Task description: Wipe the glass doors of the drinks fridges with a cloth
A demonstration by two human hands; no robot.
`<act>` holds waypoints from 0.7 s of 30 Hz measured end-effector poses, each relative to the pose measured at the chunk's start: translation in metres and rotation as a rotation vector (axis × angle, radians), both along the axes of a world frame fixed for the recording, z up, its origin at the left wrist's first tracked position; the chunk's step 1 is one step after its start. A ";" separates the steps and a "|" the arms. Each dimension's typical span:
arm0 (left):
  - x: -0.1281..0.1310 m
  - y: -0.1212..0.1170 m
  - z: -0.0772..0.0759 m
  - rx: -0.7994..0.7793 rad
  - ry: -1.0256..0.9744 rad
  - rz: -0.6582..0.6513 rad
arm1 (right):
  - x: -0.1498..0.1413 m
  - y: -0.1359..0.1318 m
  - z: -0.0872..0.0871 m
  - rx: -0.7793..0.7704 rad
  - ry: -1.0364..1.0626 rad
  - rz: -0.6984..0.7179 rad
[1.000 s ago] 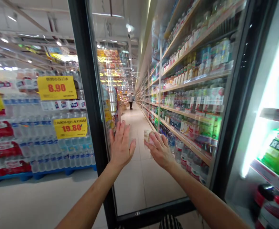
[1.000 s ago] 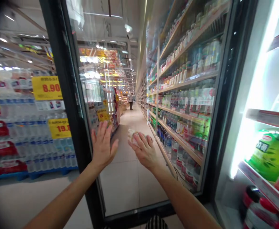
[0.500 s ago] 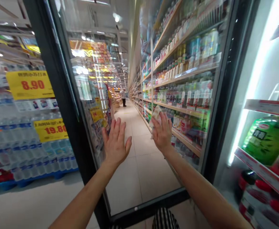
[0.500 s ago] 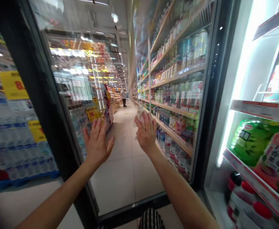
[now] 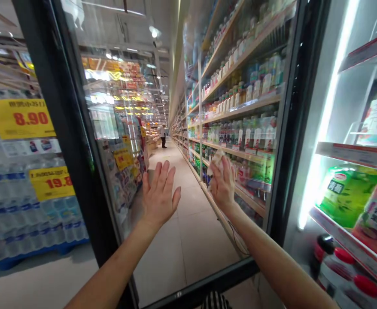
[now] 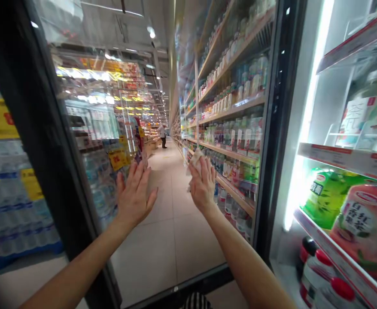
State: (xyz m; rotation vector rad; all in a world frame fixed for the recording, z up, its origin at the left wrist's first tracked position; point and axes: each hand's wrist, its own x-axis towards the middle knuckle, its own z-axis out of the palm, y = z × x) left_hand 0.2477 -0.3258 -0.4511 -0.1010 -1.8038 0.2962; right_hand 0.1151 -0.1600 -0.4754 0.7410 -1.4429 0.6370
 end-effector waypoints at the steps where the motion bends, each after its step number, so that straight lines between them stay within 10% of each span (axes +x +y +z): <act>1: 0.000 0.000 0.000 0.000 -0.005 0.001 | -0.002 0.004 -0.004 0.081 0.022 0.005; 4: -0.001 -0.001 0.000 -0.002 -0.001 0.006 | -0.012 0.020 -0.014 0.114 0.046 -0.001; 8: -0.005 0.006 0.000 -0.009 -0.002 -0.014 | -0.020 0.030 -0.010 -0.213 -0.044 -0.048; 14: -0.019 0.023 0.002 -0.005 -0.035 -0.062 | -0.015 0.022 -0.010 0.125 0.046 -0.017; 18: -0.023 0.025 0.001 -0.033 -0.020 -0.067 | -0.031 0.034 0.001 -0.278 -0.064 -0.056; 21: -0.025 0.026 0.001 -0.023 -0.014 -0.067 | -0.033 0.038 -0.004 -0.182 -0.069 -0.050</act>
